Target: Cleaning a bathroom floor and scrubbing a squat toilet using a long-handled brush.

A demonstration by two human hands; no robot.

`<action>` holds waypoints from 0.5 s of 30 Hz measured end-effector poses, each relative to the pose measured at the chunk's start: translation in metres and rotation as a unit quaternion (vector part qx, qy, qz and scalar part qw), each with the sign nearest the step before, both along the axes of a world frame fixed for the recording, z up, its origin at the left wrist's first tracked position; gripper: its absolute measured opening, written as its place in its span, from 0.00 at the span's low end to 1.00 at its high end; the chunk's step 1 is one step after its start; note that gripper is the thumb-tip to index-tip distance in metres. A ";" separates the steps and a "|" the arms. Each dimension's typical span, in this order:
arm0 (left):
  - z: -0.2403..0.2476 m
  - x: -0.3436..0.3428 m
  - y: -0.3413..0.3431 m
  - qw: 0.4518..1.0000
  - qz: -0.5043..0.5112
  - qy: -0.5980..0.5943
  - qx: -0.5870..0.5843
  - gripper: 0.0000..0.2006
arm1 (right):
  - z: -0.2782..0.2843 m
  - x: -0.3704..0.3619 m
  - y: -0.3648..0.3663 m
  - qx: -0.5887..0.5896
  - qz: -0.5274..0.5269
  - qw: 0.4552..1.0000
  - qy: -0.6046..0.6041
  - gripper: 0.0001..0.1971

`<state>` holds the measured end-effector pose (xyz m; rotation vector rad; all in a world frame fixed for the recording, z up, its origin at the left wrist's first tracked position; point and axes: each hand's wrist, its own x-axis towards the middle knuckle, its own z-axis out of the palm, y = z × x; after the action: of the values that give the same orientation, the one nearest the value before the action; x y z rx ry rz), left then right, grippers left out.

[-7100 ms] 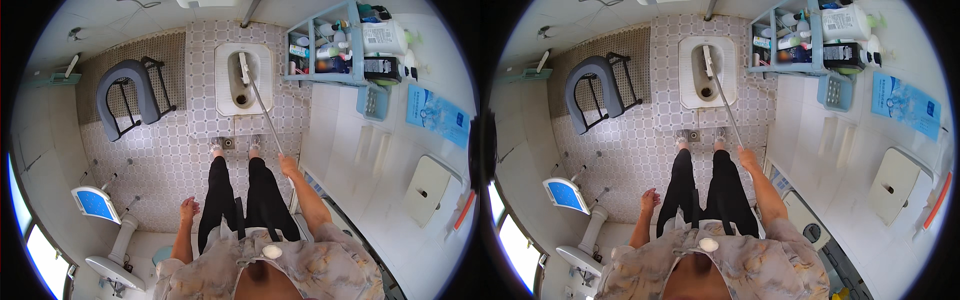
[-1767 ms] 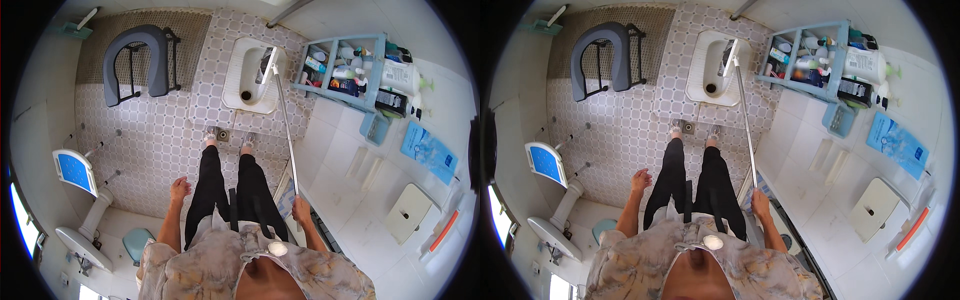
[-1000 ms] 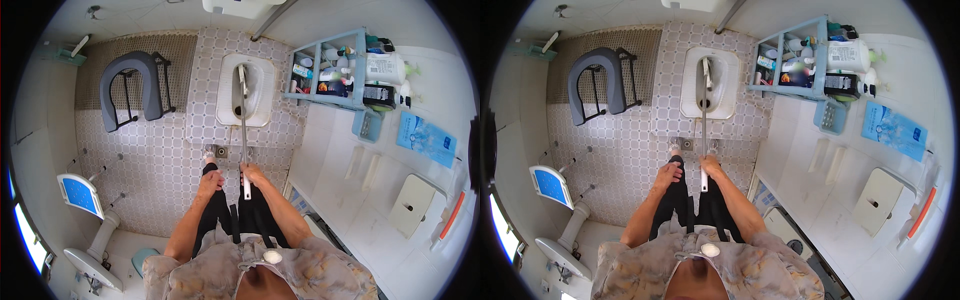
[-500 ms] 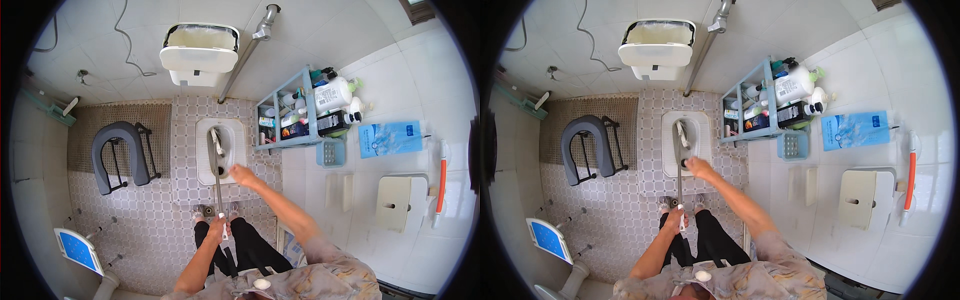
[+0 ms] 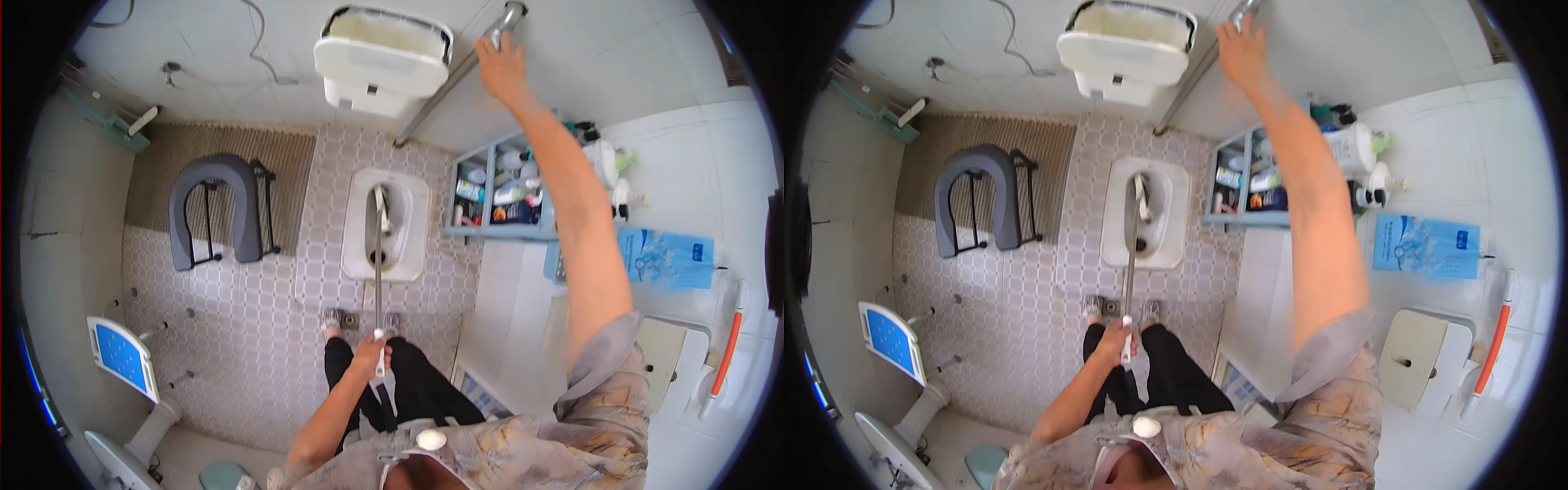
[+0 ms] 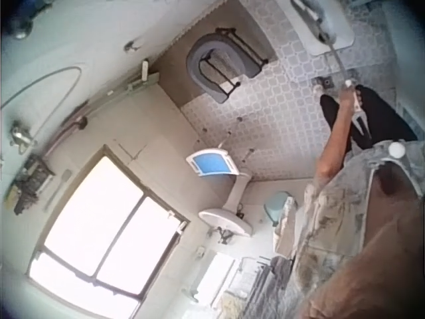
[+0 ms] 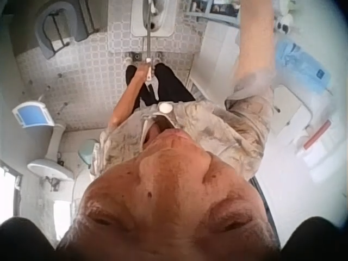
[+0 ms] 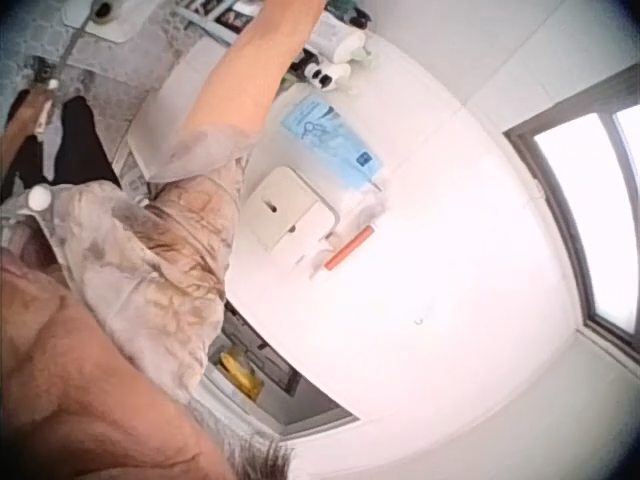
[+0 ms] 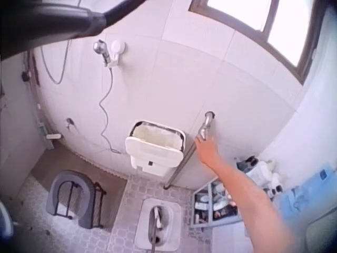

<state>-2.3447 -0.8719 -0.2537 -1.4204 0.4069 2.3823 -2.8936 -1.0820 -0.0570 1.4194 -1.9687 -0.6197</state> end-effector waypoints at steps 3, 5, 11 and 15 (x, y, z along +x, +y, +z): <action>0.015 -0.010 -0.008 1.000 -0.009 -0.011 -0.023 0.09 | -0.003 -0.013 -0.005 0.147 -0.043 0.988 -0.013 0.21; 0.014 -0.008 -0.008 0.999 -0.008 -0.016 -0.029 0.10 | -0.013 -0.009 0.004 0.067 0.034 0.997 0.001 0.17; 0.017 -0.013 -0.003 0.999 -0.020 -0.023 -0.039 0.12 | -0.020 -0.016 0.006 0.062 0.067 0.995 0.040 0.15; 0.012 -0.006 -0.001 0.999 -0.005 -0.021 -0.039 0.12 | -0.009 0.010 -0.005 0.197 0.014 0.979 0.050 0.14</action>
<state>-2.3506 -0.8730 -0.2417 -1.4953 0.5005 2.3488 -2.8841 -1.0867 -0.0663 1.6057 -1.8093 -1.0945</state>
